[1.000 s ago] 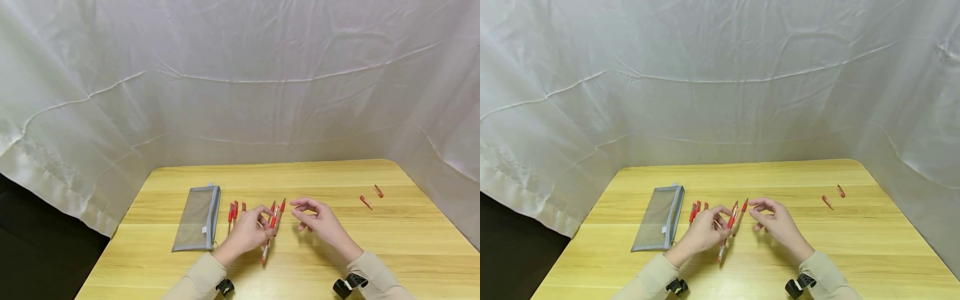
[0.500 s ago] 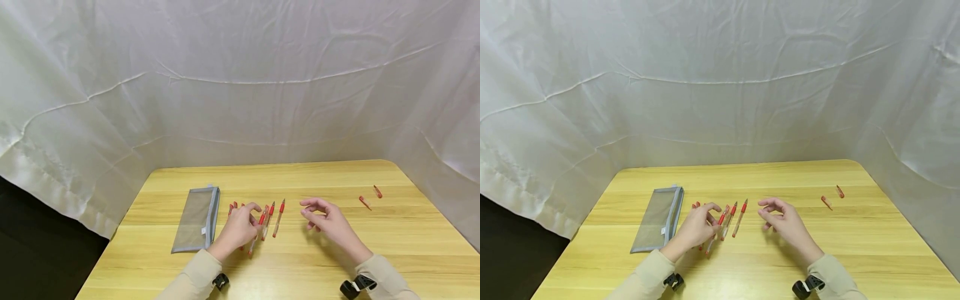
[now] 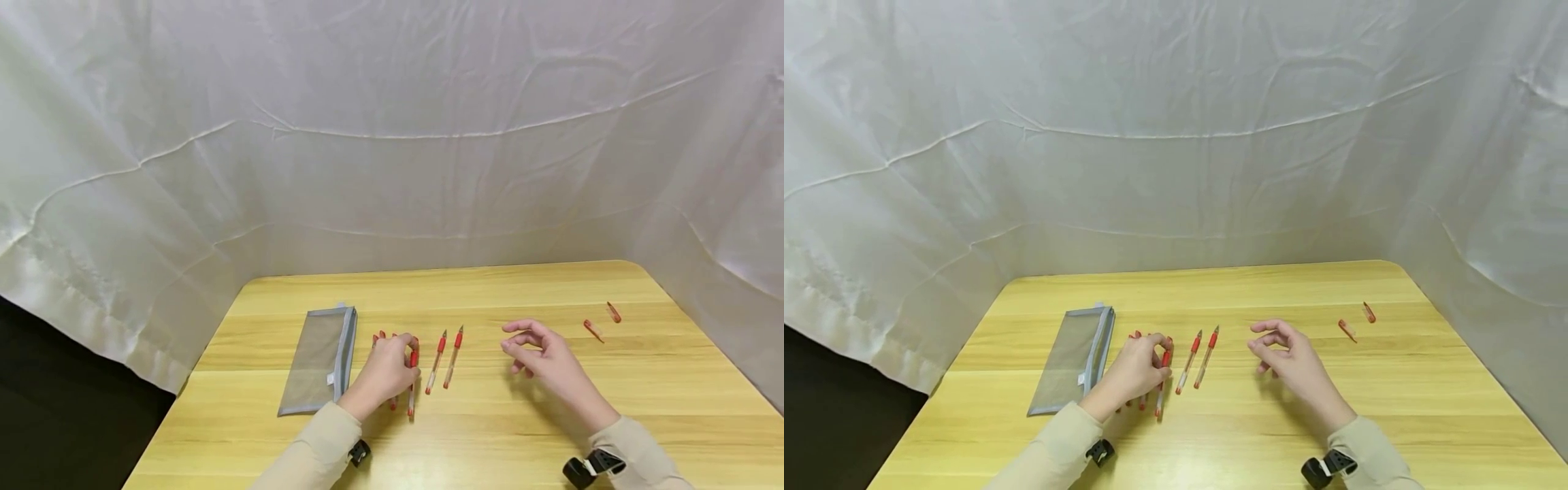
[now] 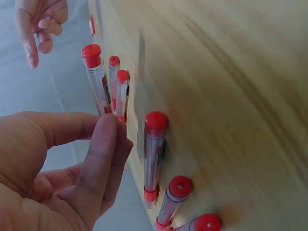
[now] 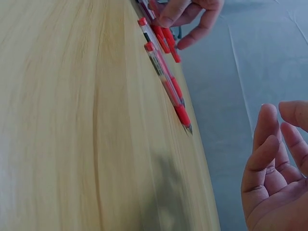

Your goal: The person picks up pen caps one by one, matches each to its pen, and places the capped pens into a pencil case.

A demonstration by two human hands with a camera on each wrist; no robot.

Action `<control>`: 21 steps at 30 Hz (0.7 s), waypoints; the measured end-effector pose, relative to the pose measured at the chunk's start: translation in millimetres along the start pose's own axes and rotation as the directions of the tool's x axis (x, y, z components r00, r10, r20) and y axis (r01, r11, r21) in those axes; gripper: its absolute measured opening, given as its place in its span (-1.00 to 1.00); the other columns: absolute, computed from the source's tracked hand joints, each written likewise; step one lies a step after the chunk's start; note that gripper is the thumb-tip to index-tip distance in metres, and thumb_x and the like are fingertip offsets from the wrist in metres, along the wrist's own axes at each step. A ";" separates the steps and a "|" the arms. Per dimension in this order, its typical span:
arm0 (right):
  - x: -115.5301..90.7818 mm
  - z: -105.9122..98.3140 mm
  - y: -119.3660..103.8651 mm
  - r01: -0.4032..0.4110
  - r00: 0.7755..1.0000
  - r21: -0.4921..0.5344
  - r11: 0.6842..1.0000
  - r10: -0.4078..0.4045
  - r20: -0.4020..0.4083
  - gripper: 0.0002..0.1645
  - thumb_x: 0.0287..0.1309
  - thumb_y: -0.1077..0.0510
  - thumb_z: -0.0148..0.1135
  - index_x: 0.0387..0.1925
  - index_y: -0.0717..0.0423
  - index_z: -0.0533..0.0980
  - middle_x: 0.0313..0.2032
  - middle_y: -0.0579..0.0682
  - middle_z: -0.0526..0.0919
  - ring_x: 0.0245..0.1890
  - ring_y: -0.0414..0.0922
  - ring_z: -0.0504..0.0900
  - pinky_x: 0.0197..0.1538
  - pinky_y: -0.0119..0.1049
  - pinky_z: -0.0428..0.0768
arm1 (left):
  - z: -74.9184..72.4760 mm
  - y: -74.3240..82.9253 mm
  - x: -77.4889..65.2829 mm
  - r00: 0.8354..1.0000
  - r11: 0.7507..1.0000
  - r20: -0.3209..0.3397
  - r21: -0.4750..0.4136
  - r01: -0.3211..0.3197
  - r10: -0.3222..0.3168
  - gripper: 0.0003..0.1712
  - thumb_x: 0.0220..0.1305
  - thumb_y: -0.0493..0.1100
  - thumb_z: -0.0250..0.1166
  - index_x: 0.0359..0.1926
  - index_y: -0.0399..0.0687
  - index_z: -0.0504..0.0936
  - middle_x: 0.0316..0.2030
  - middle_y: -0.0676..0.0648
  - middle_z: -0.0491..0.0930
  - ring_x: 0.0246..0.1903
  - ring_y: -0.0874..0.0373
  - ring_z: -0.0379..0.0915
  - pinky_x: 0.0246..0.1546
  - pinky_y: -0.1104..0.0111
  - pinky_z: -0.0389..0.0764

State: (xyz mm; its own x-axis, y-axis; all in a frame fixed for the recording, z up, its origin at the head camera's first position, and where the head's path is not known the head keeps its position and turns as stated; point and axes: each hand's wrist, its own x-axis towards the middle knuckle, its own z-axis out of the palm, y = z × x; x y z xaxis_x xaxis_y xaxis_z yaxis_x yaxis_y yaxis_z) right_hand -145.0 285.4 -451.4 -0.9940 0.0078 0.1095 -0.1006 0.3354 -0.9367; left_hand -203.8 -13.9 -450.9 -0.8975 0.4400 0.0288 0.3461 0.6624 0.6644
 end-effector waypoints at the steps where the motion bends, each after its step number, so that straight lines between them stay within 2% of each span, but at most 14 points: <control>1: -0.3 -1.3 0.6 0.000 1.000 -0.001 1.000 0.000 -0.001 -0.56 0.52 0.10 0.31 0.27 0.23 0.48 -0.18 0.04 0.75 -0.42 -0.01 0.77 -0.35 -0.26 0.68 | 0.1 -0.2 0.5 1.000 1.000 0.000 0.006 0.003 -0.002 -0.57 0.30 -0.40 0.44 0.18 -0.34 0.63 -0.70 0.06 0.54 -0.82 0.30 0.36 -0.72 0.45 0.41; 5: -1.9 -6.5 2.4 -0.001 1.000 -0.001 1.000 0.001 -0.004 -0.54 0.53 0.10 0.30 0.27 0.26 0.47 -0.20 -0.04 0.76 -0.42 -0.01 0.77 -0.34 -0.26 0.68 | 1.7 -0.1 2.9 1.000 0.998 -0.011 0.057 0.013 -0.012 -0.60 0.30 -0.42 0.38 0.16 -0.36 0.63 -0.79 0.09 0.35 -0.90 0.34 0.15 -0.80 0.51 0.25; 8: -2.1 -10.1 4.5 0.001 1.000 -0.004 1.000 -0.001 -0.006 -0.54 0.53 0.10 0.30 0.27 0.28 0.47 -0.22 -0.14 0.76 -0.42 -0.03 0.77 -0.34 -0.25 0.70 | 2.6 0.5 5.2 1.000 0.994 -0.019 0.109 0.013 -0.011 -0.64 0.28 -0.44 0.38 0.10 -0.35 0.65 -0.78 0.10 0.32 -0.88 0.34 0.13 -0.77 0.51 0.27; 11: -2.4 -13.1 6.5 0.005 1.000 -0.011 1.000 -0.005 -0.011 -0.56 0.53 0.11 0.29 0.26 0.27 0.48 -0.23 -0.19 0.76 -0.43 -0.04 0.77 -0.35 -0.25 0.70 | 3.2 1.0 7.2 1.000 0.988 -0.023 0.154 0.001 0.003 -0.70 0.25 -0.44 0.40 0.01 -0.33 0.67 -0.73 0.08 0.36 -0.83 0.31 0.17 -0.72 0.48 0.31; 16: -3.8 -17.4 8.7 0.012 1.000 -0.018 1.000 -0.013 -0.027 -0.59 0.53 0.13 0.29 0.24 0.28 0.49 -0.22 -0.11 0.77 -0.44 -0.04 0.76 -0.35 -0.25 0.69 | 3.5 1.4 9.5 0.999 0.972 -0.016 0.235 -0.024 0.028 -0.84 0.23 -0.42 0.44 -0.18 -0.22 0.66 -0.62 0.05 0.46 -0.66 0.24 0.33 -0.55 0.39 0.40; 21: -5.0 -21.5 9.8 0.016 0.999 -0.023 1.000 -0.017 -0.048 -0.63 0.54 0.14 0.28 0.21 0.26 0.50 -0.26 -0.18 0.76 -0.45 -0.07 0.76 -0.36 -0.28 0.68 | 3.5 1.8 10.9 0.998 0.958 -0.022 0.282 -0.045 0.053 -0.80 0.20 -0.42 0.45 -0.33 -0.13 0.59 -0.59 0.04 0.48 -0.57 0.19 0.39 -0.45 0.34 0.45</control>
State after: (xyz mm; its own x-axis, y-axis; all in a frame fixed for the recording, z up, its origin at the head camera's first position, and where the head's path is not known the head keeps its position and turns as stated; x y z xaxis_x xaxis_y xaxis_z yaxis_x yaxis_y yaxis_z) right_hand -140.0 308.9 -454.1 -0.9888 0.0472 0.1417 -0.1159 0.3566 -0.9270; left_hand -212.0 -5.8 -452.1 -0.8836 0.4611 0.0809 0.4491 0.7861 0.4247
